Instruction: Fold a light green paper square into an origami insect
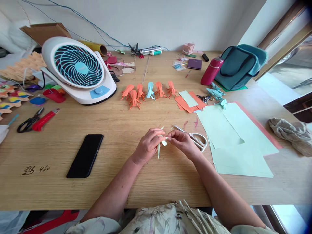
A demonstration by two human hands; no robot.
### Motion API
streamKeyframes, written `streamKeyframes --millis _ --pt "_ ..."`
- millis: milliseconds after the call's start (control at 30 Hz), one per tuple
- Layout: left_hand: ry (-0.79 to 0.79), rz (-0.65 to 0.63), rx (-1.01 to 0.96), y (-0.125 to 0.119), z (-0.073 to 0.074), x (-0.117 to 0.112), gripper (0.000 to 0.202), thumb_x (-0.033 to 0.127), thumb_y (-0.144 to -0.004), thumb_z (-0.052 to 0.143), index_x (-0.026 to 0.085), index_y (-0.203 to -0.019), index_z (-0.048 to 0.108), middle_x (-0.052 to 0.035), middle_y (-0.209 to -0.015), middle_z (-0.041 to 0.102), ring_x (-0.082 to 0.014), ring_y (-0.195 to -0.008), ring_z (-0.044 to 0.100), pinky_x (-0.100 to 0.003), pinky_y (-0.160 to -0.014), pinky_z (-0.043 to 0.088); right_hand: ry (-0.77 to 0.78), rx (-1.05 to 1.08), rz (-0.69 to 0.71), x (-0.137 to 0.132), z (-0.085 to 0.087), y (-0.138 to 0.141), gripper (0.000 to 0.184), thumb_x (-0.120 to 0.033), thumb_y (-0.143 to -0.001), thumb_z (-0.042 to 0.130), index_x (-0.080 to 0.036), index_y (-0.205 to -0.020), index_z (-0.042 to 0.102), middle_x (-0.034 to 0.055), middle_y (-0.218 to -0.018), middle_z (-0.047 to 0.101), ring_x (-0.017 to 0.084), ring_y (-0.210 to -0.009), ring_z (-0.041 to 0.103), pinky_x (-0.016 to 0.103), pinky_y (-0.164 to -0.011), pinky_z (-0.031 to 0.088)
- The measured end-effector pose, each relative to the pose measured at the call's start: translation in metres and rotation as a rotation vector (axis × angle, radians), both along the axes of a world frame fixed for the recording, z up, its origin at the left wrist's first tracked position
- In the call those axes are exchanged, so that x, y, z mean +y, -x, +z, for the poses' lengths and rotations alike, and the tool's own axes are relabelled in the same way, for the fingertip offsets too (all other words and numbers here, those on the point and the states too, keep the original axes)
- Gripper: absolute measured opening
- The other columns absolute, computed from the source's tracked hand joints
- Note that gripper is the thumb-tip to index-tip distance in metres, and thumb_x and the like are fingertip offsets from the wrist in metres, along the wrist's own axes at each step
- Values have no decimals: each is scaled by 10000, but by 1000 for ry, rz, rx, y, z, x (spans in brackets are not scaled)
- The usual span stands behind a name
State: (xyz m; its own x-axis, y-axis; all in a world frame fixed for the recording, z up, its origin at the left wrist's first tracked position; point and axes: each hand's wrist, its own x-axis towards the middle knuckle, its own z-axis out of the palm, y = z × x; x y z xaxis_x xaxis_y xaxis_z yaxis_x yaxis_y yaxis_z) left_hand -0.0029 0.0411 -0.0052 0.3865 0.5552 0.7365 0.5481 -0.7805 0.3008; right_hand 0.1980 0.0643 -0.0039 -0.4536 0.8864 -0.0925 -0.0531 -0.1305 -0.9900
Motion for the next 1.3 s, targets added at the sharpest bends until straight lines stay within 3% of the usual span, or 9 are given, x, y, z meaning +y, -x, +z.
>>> streamKeyframes --millis 267,367,467,567,733,900,1033,1300 --pt "31 -31 -11 0 -2 0 182 49 -922 612 204 -1015 628 -91 -1092 679 -218 -1120 652 -404 -949 593 122 -5 84 3 -2 -5 390 -504 -720 858 -183 -825 663 -31 -716 549 101 -647 422 267 -606 305" --pt "96 -67 -66 -1 -1 0 179 55 -914 631 203 -1013 640 -89 -1088 694 -213 -1118 657 -393 -967 576 178 7 118 3 0 -8 422 -560 -734 830 -183 -802 652 -17 -706 567 101 -625 447 258 -584 331" --pt "238 -64 -194 -3 -1 -1 126 102 -927 639 213 -986 653 -61 -1040 719 -184 -1034 685 -352 -933 564 186 48 108 1 3 -8 444 -628 -803 741 -194 -822 654 7 -754 598 116 -660 508 268 -621 412" --pt "437 -21 -365 -6 -1 -3 13 194 -938 655 202 -930 659 -42 -953 726 -161 -930 696 -291 -849 550 127 96 79 -1 6 -7 391 -590 -805 760 -224 -924 694 16 -865 641 127 -721 546 294 -704 471" --pt "759 80 -583 -12 1 -4 183 327 -911 665 179 -808 629 7 -752 658 -111 -681 606 -215 -655 508 -16 116 27 -2 4 -3 307 -467 -788 822 -244 -978 729 22 -886 689 154 -794 592 324 -783 498" --pt "1066 37 -751 -17 1 -6 356 502 -820 735 175 -784 600 -1 -753 629 -139 -712 630 -207 -546 540 -100 125 -26 -1 -4 2 260 -447 -805 817 -250 -956 740 31 -929 718 171 -865 646 349 -859 525" --pt "1183 13 -793 -18 -2 -7 409 551 -797 742 171 -785 590 7 -704 615 -119 -633 605 -195 -478 524 -133 119 -39 -1 -6 4 246 -453 -824 802 -249 -946 739 29 -898 722 175 -839 661 358 -851 542" --pt "1300 -13 -820 -20 -3 -7 421 552 -776 751 166 -814 586 2 -709 645 -139 -647 683 -170 -428 488 -143 80 -49 -4 -2 7 304 -531 -836 762 -244 -917 700 37 -855 695 189 -779 640 361 -760 545"
